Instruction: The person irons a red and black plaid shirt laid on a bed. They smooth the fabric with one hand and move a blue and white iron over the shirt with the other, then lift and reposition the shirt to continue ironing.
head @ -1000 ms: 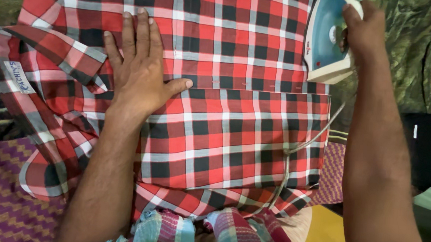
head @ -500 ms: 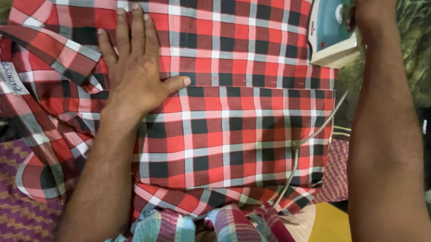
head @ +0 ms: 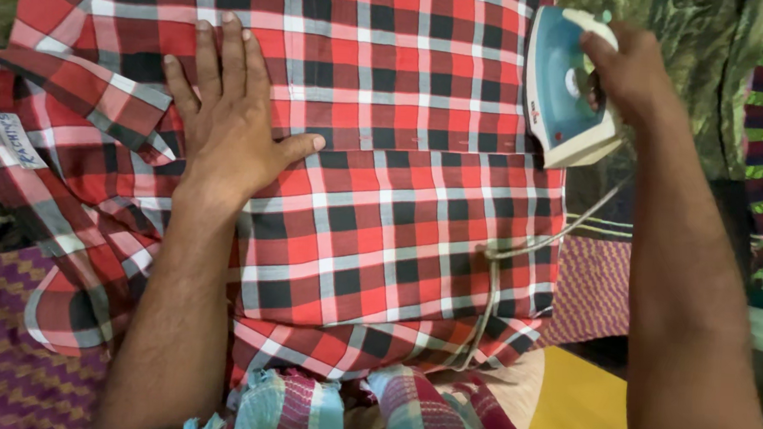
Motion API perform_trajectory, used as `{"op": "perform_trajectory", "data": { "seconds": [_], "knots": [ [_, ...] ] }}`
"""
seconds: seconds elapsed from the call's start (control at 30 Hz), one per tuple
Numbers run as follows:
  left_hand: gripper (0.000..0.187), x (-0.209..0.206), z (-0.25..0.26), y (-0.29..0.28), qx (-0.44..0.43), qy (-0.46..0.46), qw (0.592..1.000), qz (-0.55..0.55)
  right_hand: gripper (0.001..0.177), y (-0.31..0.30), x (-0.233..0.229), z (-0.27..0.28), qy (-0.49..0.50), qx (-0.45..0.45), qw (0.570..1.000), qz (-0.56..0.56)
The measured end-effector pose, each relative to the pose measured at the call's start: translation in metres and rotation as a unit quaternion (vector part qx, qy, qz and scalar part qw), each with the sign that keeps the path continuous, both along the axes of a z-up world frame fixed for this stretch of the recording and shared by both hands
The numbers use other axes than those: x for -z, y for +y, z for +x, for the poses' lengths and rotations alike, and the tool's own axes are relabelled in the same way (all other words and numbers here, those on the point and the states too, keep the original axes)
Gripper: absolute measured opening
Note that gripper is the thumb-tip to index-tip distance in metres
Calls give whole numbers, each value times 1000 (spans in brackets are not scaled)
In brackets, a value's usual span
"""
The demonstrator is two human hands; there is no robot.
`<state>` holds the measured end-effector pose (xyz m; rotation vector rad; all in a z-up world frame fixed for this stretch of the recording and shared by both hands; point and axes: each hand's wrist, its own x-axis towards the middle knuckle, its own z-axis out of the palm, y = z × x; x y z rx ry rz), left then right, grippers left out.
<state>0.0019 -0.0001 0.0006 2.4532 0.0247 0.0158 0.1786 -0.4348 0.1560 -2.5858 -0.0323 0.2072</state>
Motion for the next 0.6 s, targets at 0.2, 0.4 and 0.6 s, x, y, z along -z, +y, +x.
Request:
{"op": "perform_trajectory", "data": {
  "seconds": [0.2,0.4,0.6],
  "knots": [
    [133,0,-1,0,-2,-12,1000,-6,30,0,3,-55,11,62,998,28],
    [132,6,1,0,-6,-22,1000,-11,30,7,-2,-113,5,98,995,14],
    [132,7,-1,-2,-6,-31,999,-8,33,7,9,-120,-15,125,989,81]
  ]
}}
